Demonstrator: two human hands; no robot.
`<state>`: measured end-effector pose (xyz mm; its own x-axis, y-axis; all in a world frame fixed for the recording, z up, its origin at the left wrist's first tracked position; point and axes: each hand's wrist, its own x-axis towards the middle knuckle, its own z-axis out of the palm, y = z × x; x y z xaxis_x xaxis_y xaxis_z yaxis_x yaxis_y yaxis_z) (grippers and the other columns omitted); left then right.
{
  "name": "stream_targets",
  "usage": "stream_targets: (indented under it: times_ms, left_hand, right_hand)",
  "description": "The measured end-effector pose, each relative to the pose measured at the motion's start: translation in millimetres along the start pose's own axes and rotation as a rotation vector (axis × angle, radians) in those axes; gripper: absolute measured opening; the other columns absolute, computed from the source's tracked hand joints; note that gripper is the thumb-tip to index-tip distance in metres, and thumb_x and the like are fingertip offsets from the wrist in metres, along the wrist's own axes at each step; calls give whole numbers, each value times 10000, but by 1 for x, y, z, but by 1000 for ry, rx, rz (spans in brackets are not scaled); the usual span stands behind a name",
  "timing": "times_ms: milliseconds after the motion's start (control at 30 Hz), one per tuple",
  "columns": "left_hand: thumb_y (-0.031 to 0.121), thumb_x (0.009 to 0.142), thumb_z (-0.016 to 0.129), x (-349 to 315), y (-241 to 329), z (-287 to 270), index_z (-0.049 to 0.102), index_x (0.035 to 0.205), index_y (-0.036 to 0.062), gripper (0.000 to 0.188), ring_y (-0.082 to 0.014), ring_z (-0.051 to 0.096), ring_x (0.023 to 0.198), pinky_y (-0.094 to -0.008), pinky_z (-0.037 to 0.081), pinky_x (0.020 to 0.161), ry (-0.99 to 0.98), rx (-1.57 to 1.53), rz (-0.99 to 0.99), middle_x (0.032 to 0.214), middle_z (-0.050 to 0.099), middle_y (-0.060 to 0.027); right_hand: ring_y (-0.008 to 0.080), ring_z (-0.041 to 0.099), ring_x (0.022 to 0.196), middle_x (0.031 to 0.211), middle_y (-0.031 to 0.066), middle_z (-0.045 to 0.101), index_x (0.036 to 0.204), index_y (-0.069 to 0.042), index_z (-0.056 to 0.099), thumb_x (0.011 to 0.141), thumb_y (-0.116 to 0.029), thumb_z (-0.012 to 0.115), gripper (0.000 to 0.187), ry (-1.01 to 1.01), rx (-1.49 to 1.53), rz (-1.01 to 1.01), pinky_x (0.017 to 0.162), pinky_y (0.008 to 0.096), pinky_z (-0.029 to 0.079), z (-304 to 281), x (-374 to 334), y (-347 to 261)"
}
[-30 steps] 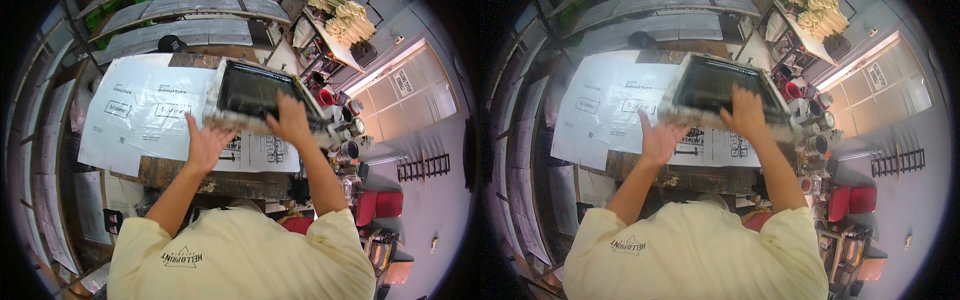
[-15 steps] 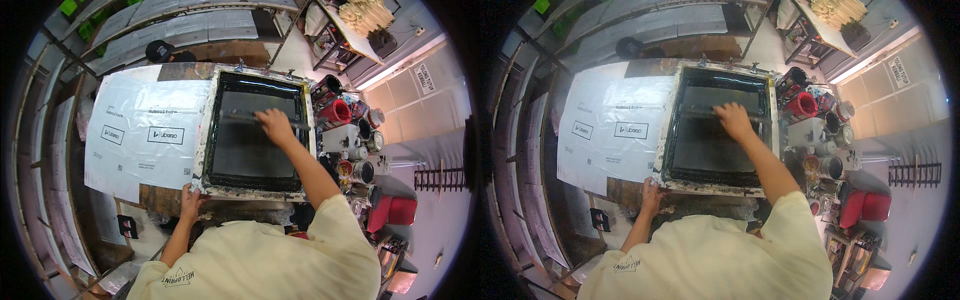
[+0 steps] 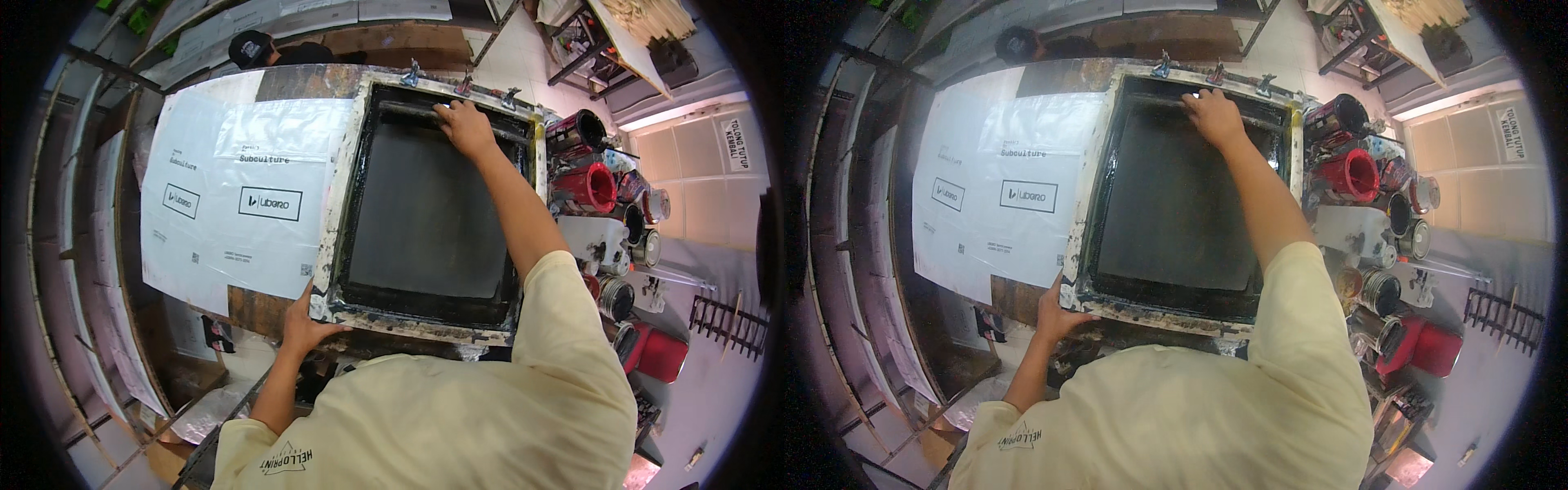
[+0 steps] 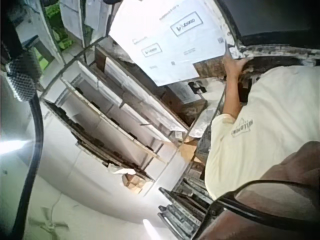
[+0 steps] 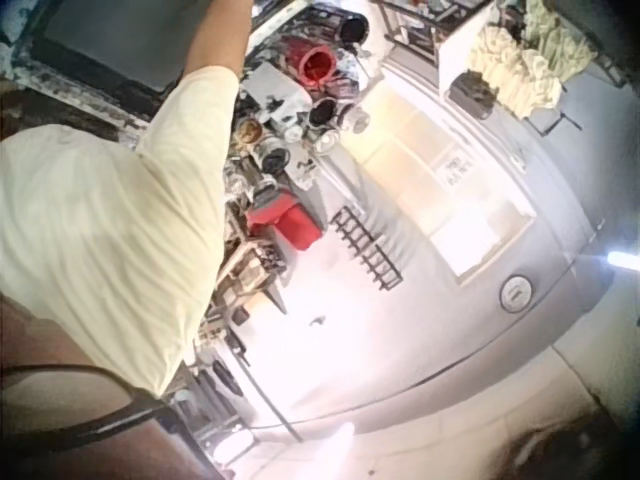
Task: The person performs screen printing onto paper or plastic packaging materials, applying ink with a squeegee through a mesh screen, then removes and organizes the printed items onto nearby shelves.
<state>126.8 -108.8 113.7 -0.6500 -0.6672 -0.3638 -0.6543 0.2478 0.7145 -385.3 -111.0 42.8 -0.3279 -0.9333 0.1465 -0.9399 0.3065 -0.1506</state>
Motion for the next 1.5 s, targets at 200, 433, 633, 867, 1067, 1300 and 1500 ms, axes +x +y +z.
stream_targets:
  times_ms: [200,433,633,867,1067,1300,1500]
  left_hand:
    - [320,526,1014,-2,-1,-4,466,1480,-12,1149,-350,683,1169,-416,521,998,-2,8,18,1235,712,-198]
    - [387,574,996,-5,-13,-2,483,1467,-6,1102,-322,710,1097,-396,529,976,36,-36,116,1165,739,-180]
    - [453,602,977,-8,-20,3,496,1458,-6,1083,-335,715,1087,-408,541,956,37,-35,151,1158,738,-199]
    - [596,597,939,-9,-31,10,408,1500,-86,1250,-394,659,1190,-442,520,998,45,63,179,1255,672,-296]
    - [631,595,928,-8,-38,8,393,1505,-87,1276,-413,624,1241,-454,495,1040,18,114,130,1304,635,-325]
    - [590,607,934,-9,-32,8,409,1508,-60,1229,-392,655,1195,-442,515,1008,33,103,146,1266,669,-287]
    - [434,602,979,-8,-20,4,443,1495,-43,1145,-364,670,1175,-421,513,1009,7,-69,140,1250,689,-252]
  right_hand:
    - [317,629,1092,1095,92,658,1196,-188,690,904,-417,707,372,-23,5,98,823,465,575,-4,-19,-25]
    - [308,628,1032,1086,80,639,1221,-183,683,834,-341,775,428,25,34,53,782,439,582,-27,-163,-129]
    - [310,636,1011,1039,84,664,1179,-149,701,825,-323,782,403,-150,146,84,774,450,586,-88,-289,-232]
    - [357,677,996,988,153,718,1165,-126,703,906,-407,701,382,-209,212,91,823,499,550,-90,-276,-213]
    - [404,688,1020,1081,194,737,1277,-80,691,949,-415,671,469,-325,300,156,902,510,535,-117,-259,-211]
    - [390,699,1002,1065,186,744,1258,-92,702,929,-415,685,462,-391,281,106,882,497,545,-104,-274,-219]
    - [313,636,1023,1036,83,671,1208,-136,708,856,-341,757,410,-252,168,90,827,438,567,-96,-299,-240]
